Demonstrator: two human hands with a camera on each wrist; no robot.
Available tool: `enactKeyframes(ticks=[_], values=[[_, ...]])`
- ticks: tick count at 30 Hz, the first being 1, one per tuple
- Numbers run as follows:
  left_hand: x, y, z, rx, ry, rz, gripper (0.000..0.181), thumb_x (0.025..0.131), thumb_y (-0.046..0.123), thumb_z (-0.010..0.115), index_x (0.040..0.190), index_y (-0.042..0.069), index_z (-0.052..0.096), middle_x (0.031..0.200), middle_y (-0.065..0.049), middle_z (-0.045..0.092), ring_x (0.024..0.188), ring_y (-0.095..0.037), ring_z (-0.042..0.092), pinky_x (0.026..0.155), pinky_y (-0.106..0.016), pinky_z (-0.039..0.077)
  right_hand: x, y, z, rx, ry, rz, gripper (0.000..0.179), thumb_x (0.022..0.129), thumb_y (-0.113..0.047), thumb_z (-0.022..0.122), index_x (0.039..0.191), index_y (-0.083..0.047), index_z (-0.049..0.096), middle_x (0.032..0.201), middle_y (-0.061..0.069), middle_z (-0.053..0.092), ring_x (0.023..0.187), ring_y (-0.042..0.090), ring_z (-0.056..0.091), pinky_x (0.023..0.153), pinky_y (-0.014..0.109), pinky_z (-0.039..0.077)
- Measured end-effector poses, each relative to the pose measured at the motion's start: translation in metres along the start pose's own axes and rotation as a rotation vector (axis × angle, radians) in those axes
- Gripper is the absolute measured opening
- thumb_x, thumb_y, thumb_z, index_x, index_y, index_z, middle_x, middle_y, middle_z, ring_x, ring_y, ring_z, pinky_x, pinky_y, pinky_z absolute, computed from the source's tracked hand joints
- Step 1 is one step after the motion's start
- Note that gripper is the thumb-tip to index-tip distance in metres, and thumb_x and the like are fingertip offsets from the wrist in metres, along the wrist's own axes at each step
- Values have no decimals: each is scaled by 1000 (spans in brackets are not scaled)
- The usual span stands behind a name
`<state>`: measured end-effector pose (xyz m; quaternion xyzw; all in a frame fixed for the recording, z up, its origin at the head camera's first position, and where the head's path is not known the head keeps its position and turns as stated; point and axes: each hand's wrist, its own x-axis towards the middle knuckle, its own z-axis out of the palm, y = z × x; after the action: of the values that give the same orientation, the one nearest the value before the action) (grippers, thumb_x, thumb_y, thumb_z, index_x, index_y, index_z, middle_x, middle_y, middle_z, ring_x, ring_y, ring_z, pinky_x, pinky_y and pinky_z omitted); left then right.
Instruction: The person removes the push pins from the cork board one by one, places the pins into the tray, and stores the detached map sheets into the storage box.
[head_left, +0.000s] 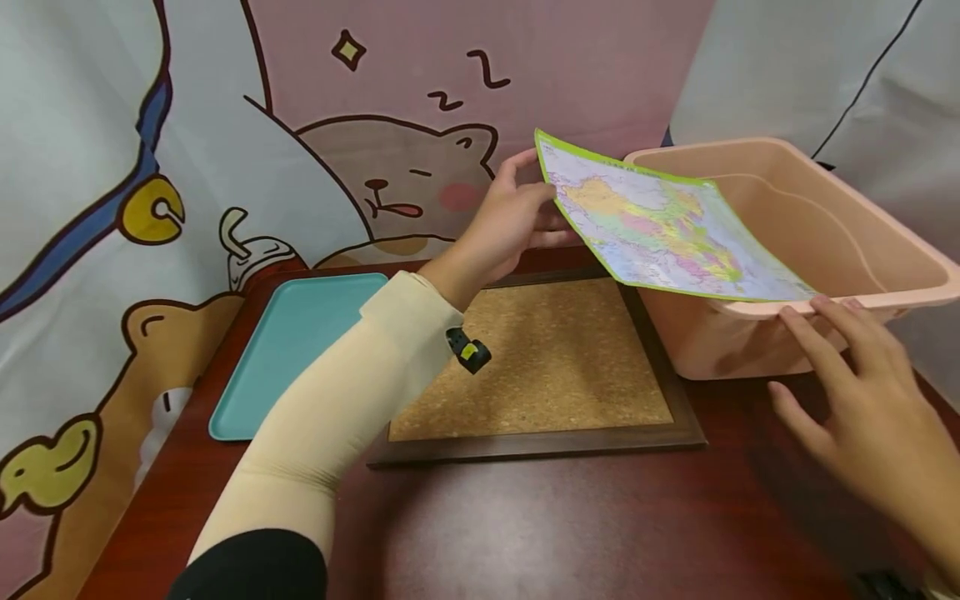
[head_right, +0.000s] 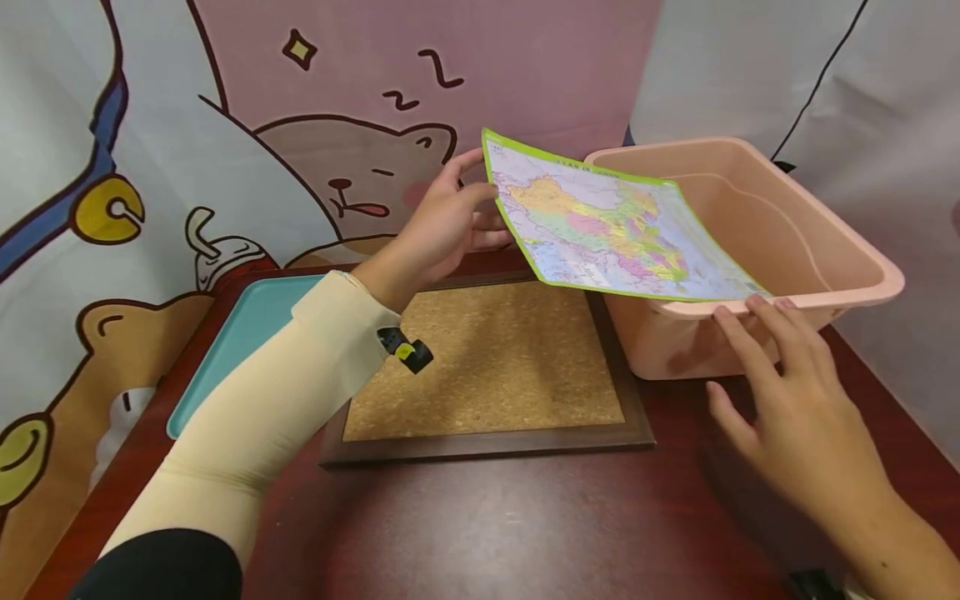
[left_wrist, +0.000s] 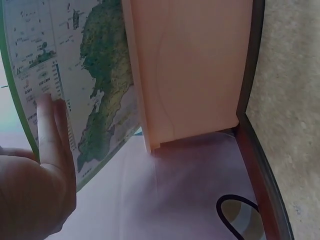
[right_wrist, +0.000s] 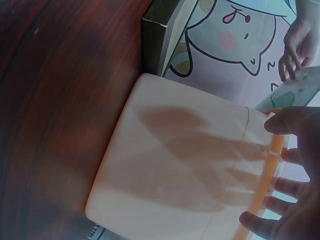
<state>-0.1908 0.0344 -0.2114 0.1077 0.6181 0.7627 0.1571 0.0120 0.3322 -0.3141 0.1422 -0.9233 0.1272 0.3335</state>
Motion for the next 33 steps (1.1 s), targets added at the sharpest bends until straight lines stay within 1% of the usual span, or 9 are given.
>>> enactKeyframes(ticks=[5,10,14,17,21,23,25,31,33], values=[[11,0,15,-8,1,-35,55,102,6,51,149,27,31,107,-9,62,76,-24,69,82,-47,59,0,-1,0,2,1,-7,79,99,-68,29,149,-10,46,152,30,37,143,51,30,122,55,19],[20,-7,28,-32,-26,-53,57,102,4,50,149,27,30,106,-9,59,72,-25,68,85,-51,57,1,-2,0,14,9,-29,78,100,-66,30,147,-6,48,149,33,39,141,51,32,122,55,20],[24,-12,37,-42,-46,-60,57,102,5,50,151,26,28,106,-7,57,70,-25,66,83,-50,58,2,-3,0,19,6,-32,78,100,-66,31,146,-6,48,145,35,42,141,50,33,123,52,19],[27,-15,42,-47,-48,-66,57,103,6,51,150,26,29,105,-7,58,70,-26,66,78,-47,60,3,-4,1,25,2,-30,78,99,-66,31,146,-6,49,142,35,44,142,49,33,124,49,18],[30,-19,48,-40,-54,-77,56,104,9,52,151,27,28,106,-6,58,83,-35,72,74,-44,61,4,-4,1,30,2,-31,77,99,-66,32,146,-7,49,142,35,45,141,49,34,124,48,19],[33,-22,51,-31,-57,-84,56,104,11,52,151,29,28,107,-5,58,92,-39,73,73,-43,61,4,-4,1,30,0,-30,77,99,-66,32,146,-7,49,144,34,44,141,50,34,123,49,19],[35,-25,54,-18,-58,-88,56,104,14,53,152,29,27,110,-3,56,96,-41,72,73,-42,61,4,-4,1,32,1,-30,77,100,-65,32,146,-6,49,145,34,43,139,51,35,123,50,20],[42,-32,61,18,-46,-95,54,105,22,53,151,31,28,119,2,53,89,-34,75,71,-41,61,4,-5,1,39,-1,-16,78,99,-65,33,144,-4,51,146,33,42,137,53,35,122,52,20],[42,-33,61,34,-40,-93,53,105,24,54,150,32,29,122,1,54,85,-30,75,72,-42,61,5,-5,1,38,-1,-13,78,99,-66,33,144,-4,51,145,33,42,137,53,36,122,52,20]])
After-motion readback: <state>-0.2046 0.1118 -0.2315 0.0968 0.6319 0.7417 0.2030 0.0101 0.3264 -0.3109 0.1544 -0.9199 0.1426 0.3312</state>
